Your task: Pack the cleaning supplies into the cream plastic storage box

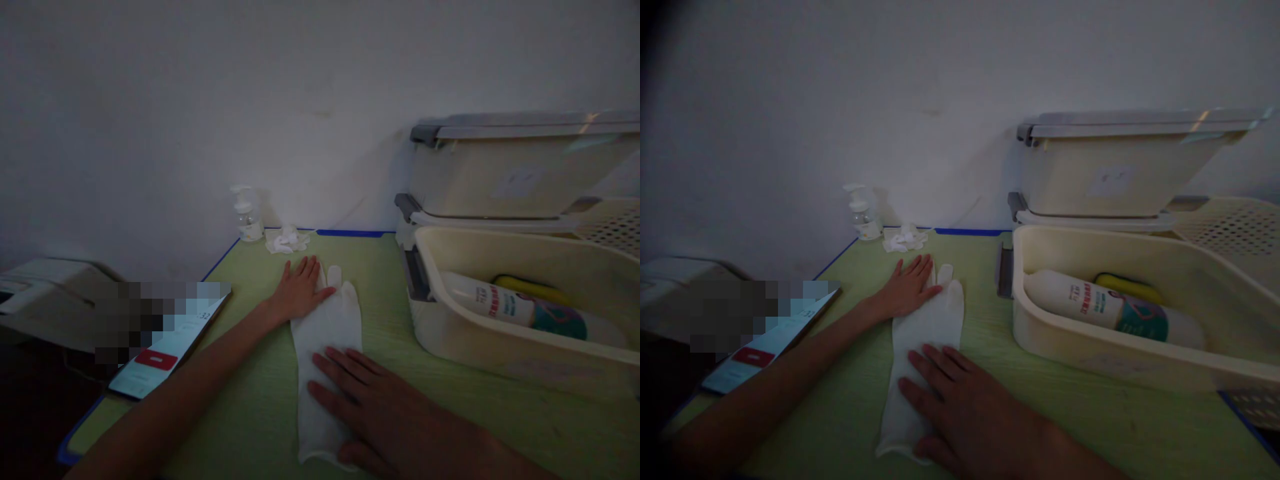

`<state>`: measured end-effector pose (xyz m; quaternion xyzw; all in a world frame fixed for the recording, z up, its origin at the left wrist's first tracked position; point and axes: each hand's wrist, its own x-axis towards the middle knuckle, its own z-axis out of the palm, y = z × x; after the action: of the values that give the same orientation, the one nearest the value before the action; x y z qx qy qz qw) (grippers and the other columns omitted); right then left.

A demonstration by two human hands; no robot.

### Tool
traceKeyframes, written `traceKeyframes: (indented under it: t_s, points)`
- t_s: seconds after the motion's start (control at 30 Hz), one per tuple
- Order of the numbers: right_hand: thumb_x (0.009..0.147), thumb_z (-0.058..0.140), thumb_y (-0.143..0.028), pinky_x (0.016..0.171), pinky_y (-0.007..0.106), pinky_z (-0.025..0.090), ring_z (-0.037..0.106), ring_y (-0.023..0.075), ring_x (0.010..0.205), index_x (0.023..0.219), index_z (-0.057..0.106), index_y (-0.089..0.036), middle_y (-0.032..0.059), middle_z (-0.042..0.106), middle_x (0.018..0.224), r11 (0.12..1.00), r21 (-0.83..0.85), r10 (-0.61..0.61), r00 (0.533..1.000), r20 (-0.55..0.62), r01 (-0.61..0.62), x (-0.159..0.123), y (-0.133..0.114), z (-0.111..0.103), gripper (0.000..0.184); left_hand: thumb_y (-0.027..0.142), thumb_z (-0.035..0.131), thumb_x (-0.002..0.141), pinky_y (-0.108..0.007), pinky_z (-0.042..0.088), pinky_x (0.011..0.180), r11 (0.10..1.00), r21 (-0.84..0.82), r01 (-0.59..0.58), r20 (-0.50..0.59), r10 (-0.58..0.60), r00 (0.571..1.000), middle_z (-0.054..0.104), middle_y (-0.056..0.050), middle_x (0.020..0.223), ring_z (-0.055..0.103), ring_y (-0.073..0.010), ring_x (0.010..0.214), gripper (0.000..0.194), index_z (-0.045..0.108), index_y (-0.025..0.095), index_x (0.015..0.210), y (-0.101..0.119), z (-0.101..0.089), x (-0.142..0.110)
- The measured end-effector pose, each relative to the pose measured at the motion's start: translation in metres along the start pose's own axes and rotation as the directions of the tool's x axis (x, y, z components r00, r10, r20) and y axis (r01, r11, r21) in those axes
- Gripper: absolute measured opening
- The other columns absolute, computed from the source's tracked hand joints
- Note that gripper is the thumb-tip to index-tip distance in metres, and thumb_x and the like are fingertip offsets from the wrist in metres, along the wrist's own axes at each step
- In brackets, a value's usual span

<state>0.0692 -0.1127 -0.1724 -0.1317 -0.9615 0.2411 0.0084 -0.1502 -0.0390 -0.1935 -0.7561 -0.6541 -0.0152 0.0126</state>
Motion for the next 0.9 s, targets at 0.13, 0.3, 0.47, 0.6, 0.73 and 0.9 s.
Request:
traceKeyframes:
  t_s: [0.13, 0.3, 0.47, 0.6, 0.73, 0.9]
  points:
    - [0.093, 0.039, -0.045, 0.112, 0.042, 0.016, 0.013, 0.0226, 0.138, 0.142, 0.03, -0.021, 0.0108, 0.018, 0.15, 1.0, 0.019, 0.005, 1.0, 0.01, -0.005, 0.0, 0.0, -0.001, 0.056, 0.04, 0.033, 0.091, -0.051, 0.013, 0.112, 1.0, -0.024, -0.003, -0.16, -0.001, 0.987, 0.028, -0.023, 0.146, 0.021, -0.0315, 0.137, 0.055, 0.042, 0.001, 0.129, 0.007, -0.008, -0.001]
    - [0.093, 0.042, -0.04, 0.112, 0.041, 0.017, 0.014, 0.0225, 0.138, 0.141, 0.032, -0.022, 0.0101, 0.02, 0.15, 1.0, 0.027, 0.01, 1.0, -0.003, -0.01, 0.0, 0.0, 0.001, 0.053, 0.022, 0.035, 0.088, -0.036, 0.034, 0.106, 0.977, -0.128, -0.17, -0.24, 0.136, 0.961, 0.049, -0.019, 0.131, 0.044, -0.0236, 0.123, 0.04, 0.048, 0.004, 0.122, 0.028, -0.005, -0.003]
    - [0.093, 0.041, -0.039, 0.112, 0.042, 0.015, 0.012, 0.0232, 0.138, 0.142, 0.032, -0.021, 0.0101, 0.016, 0.151, 0.998, 0.046, 0.049, 0.997, 0.063, -0.052, 0.003, -0.004, -0.005, 0.053, 0.024, 0.034, 0.089, -0.039, 0.035, 0.104, 0.972, -0.128, -0.198, -0.185, 0.173, 0.967, 0.048, -0.02, 0.13, 0.046, -0.0268, 0.121, 0.042, 0.045, 0.002, 0.123, 0.034, 0.007, -0.003]
    - [0.092, 0.043, -0.039, 0.112, 0.042, 0.013, 0.01, 0.0245, 0.138, 0.142, 0.03, -0.019, 0.0114, 0.014, 0.151, 0.997, 0.039, 0.06, 0.99, 0.126, -0.065, 0.005, -0.006, -0.009, 0.056, 0.024, 0.032, 0.09, -0.043, 0.03, 0.107, 0.977, -0.115, -0.178, -0.164, 0.158, 0.974, 0.04, -0.021, 0.139, 0.036, -0.0277, 0.13, 0.044, 0.039, 0.003, 0.128, 0.032, 0.009, -0.001]
    - [0.092, 0.042, -0.04, 0.112, 0.042, 0.012, 0.009, 0.024, 0.138, 0.143, 0.029, -0.019, 0.0107, 0.014, 0.151, 0.998, 0.043, 0.048, 0.993, 0.112, -0.053, 0.004, -0.004, -0.007, 0.056, 0.026, 0.033, 0.089, -0.043, 0.027, 0.108, 0.977, -0.095, -0.192, -0.126, 0.179, 0.976, 0.037, -0.021, 0.142, 0.032, -0.0299, 0.132, 0.042, 0.042, 0.004, 0.124, 0.031, 0.006, 0.001]
    - [0.093, 0.04, -0.042, 0.112, 0.041, 0.012, 0.009, 0.0235, 0.138, 0.143, 0.028, -0.021, 0.0094, 0.013, 0.152, 0.998, 0.046, 0.046, 0.994, 0.096, -0.05, 0.003, -0.003, -0.005, 0.056, 0.029, 0.038, 0.088, -0.047, 0.026, 0.108, 0.974, -0.087, -0.209, -0.087, 0.201, 0.976, 0.035, -0.02, 0.143, 0.03, -0.0326, 0.133, 0.042, 0.046, 0.005, 0.122, 0.028, 0.003, 0.005]
